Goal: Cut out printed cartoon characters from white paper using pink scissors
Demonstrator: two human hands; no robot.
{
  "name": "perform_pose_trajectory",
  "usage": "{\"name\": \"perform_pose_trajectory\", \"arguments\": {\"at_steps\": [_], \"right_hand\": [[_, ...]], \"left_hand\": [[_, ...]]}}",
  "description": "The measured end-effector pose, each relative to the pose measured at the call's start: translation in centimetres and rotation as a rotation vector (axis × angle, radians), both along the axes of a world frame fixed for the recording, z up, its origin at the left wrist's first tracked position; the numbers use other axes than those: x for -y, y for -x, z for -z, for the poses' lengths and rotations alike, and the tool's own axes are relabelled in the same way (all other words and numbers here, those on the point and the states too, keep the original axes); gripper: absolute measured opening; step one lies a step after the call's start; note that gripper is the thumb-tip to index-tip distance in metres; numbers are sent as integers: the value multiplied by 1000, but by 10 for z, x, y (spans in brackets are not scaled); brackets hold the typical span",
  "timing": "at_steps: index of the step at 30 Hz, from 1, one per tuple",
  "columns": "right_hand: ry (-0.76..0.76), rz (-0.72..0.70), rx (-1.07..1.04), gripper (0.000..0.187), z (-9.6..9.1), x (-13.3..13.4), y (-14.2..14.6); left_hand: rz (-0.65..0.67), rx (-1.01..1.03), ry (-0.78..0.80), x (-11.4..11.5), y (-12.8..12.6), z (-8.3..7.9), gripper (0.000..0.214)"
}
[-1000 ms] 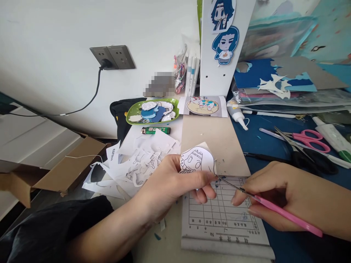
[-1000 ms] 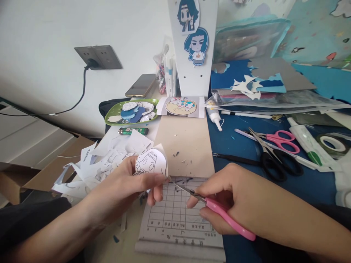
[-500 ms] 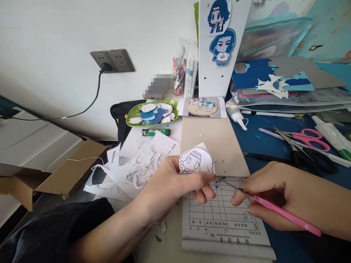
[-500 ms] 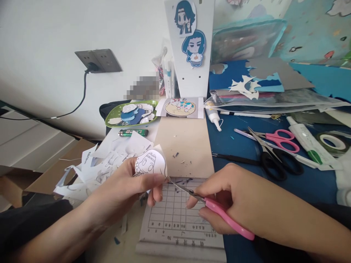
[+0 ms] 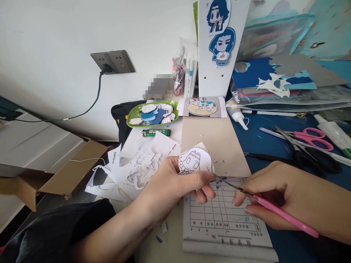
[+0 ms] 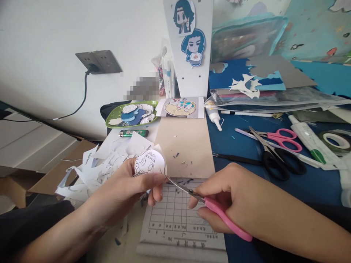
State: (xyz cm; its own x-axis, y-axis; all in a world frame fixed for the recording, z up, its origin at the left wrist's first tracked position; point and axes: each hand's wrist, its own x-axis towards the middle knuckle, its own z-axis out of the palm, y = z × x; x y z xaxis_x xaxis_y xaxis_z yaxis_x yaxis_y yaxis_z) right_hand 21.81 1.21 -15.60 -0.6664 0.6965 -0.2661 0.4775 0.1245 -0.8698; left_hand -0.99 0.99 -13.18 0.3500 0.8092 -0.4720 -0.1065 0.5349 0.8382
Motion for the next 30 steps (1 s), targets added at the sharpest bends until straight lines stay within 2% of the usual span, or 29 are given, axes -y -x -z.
{"name": "perform_pose_trajectory", "arguments": {"at_steps": [3,6,11,16,20,23,28,30], "right_hand": [[-113,-119,79,22,4,-1,0],[-143,-101,83,24,5,-1,0],[70,98,127,23,-12,0,-1],[154,377,-118,27,-22,1,11],[251,400,-258,12,-27,3,25],[333,398,-276,14,-31,3,31],[336,399,-277,15,-32,3,31],[322,385,-296,14,-32,3,28]], "left_hand": [[-7,3,-7,-1,0,0,22],[-31,1,-1,-1,0,0,20],[-37,-10,-8,-1,0,2,20],[61,15,-57,2,-1,3,16],[128,3,-58,6,-5,4,14],[152,-30,-78,8,-9,3,14],[117,-174,-194,11,-12,-2,14],[108,-173,-193,12,-11,-2,12]]}}
